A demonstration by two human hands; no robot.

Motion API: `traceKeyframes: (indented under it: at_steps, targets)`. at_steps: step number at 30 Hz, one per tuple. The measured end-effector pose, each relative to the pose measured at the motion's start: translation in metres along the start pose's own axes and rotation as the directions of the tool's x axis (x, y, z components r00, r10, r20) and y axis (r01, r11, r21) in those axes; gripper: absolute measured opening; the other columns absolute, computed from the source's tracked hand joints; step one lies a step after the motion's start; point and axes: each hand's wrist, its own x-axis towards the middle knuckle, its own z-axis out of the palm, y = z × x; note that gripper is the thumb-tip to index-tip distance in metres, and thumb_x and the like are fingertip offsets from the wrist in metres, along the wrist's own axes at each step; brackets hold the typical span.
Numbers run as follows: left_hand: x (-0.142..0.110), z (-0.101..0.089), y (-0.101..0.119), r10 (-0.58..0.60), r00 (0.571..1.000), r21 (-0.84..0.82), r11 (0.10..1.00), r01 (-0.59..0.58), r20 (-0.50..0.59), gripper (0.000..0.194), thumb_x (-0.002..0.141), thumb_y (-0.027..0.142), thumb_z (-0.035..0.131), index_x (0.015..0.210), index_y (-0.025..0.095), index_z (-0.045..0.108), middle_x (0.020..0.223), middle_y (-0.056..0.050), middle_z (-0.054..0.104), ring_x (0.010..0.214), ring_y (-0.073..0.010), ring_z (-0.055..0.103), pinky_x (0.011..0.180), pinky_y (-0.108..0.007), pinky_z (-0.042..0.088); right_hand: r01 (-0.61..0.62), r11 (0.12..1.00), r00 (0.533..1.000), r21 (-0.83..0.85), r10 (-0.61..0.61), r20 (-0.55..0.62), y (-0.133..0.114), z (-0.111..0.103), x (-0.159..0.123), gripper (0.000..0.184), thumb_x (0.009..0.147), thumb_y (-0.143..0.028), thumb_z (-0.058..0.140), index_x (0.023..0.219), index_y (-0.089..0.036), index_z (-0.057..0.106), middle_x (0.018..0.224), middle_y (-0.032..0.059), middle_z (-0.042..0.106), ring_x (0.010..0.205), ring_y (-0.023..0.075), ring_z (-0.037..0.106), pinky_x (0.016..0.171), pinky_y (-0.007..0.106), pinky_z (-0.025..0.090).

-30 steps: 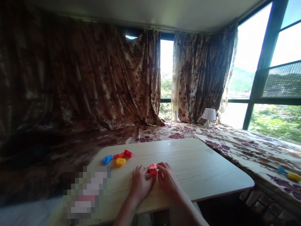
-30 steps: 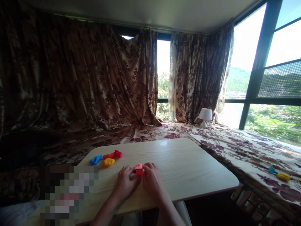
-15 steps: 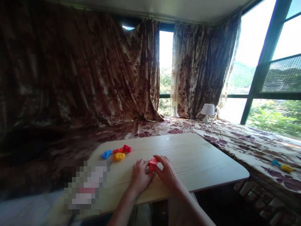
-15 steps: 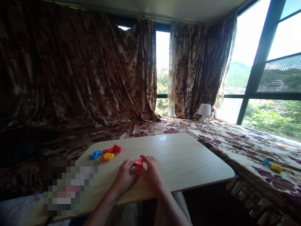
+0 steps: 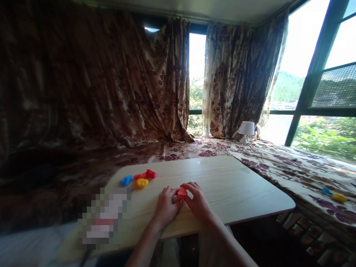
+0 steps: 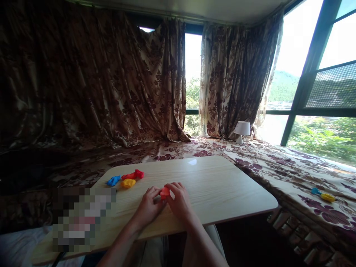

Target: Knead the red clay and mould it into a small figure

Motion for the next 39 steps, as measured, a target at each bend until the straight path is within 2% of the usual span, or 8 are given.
traceKeyframes:
  at_steps: [7, 17, 22, 28, 33, 39]
  targets:
    - [0.0, 0.001, 0.0, 0.008, 0.999, -0.009, 1.0, -0.009, -0.037, 0.016, 0.075, 0.022, 0.053, 0.085, 0.023, 0.066, 0.084, -0.004, 0.062, 0.086, -0.0206, 0.054, 0.079, -0.032, 0.042, -0.004, 1.0, 0.999, -0.006, 0.003, -0.046, 0.003, 0.004, -0.002, 0.037, 0.079, -0.01, 0.056, 0.113, -0.023, 0.058, 0.094, 0.0039, 0.065, 0.088, 0.0211, 0.056, 0.084, 0.037, 0.046]
    - [-0.001, 0.002, 0.003, -0.025, 0.998, 0.065, 0.997, 0.028, -0.056, 0.018, 0.072, 0.022, 0.056, 0.086, 0.021, 0.067, 0.087, -0.005, 0.062, 0.09, -0.0219, 0.053, 0.083, -0.036, 0.041, -0.021, 1.0, 0.997, 0.004, 0.022, -0.076, 0.012, 0.006, -0.003, 0.028, 0.081, -0.013, 0.055, 0.108, -0.021, 0.059, 0.092, 0.0045, 0.065, 0.088, 0.0211, 0.056, 0.081, 0.035, 0.046]
    - [-0.001, 0.002, 0.002, -0.015, 0.998, 0.063, 0.998, 0.019, -0.068, 0.018, 0.072, 0.022, 0.056, 0.086, 0.021, 0.066, 0.089, -0.005, 0.062, 0.09, -0.0221, 0.053, 0.084, -0.036, 0.041, -0.032, 0.999, 0.998, -0.025, 0.03, -0.06, 0.006, 0.004, -0.003, 0.015, 0.081, -0.014, 0.056, 0.092, -0.022, 0.061, 0.087, 0.0028, 0.065, 0.084, 0.02, 0.056, 0.077, 0.033, 0.045]
    - [0.0, 0.004, -0.002, -0.016, 0.997, 0.051, 0.999, 0.019, -0.07, 0.02, 0.073, 0.022, 0.058, 0.09, 0.021, 0.067, 0.089, -0.004, 0.063, 0.09, -0.0218, 0.053, 0.083, -0.036, 0.041, -0.06, 0.996, 0.996, -0.059, 0.056, -0.075, 0.004, 0.003, -0.002, 0.021, 0.079, -0.012, 0.058, 0.098, -0.021, 0.061, 0.088, 0.003, 0.066, 0.084, 0.0195, 0.057, 0.077, 0.032, 0.045]
    - [0.0, 0.005, -0.005, -0.026, 0.994, 0.06, 0.998, 0.033, -0.104, 0.02, 0.076, 0.024, 0.057, 0.093, 0.022, 0.067, 0.09, -0.004, 0.064, 0.091, -0.0216, 0.054, 0.084, -0.036, 0.041, -0.059, 0.992, 0.997, -0.113, 0.053, -0.062, 0.006, 0.003, -0.002, 0.017, 0.08, -0.012, 0.056, 0.092, -0.021, 0.063, 0.085, 0.0034, 0.066, 0.082, 0.0197, 0.057, 0.079, 0.033, 0.043]
    - [0.002, 0.005, -0.006, -0.02, 0.992, 0.047, 0.999, 0.026, -0.124, 0.019, 0.076, 0.027, 0.059, 0.091, 0.02, 0.067, 0.084, -0.004, 0.064, 0.086, -0.0214, 0.054, 0.082, -0.037, 0.043, -0.055, 0.996, 0.996, -0.064, 0.05, -0.076, 0.006, 0.004, -0.002, 0.019, 0.082, -0.014, 0.053, 0.098, -0.02, 0.062, 0.089, 0.0039, 0.067, 0.082, 0.019, 0.058, 0.078, 0.032, 0.044]
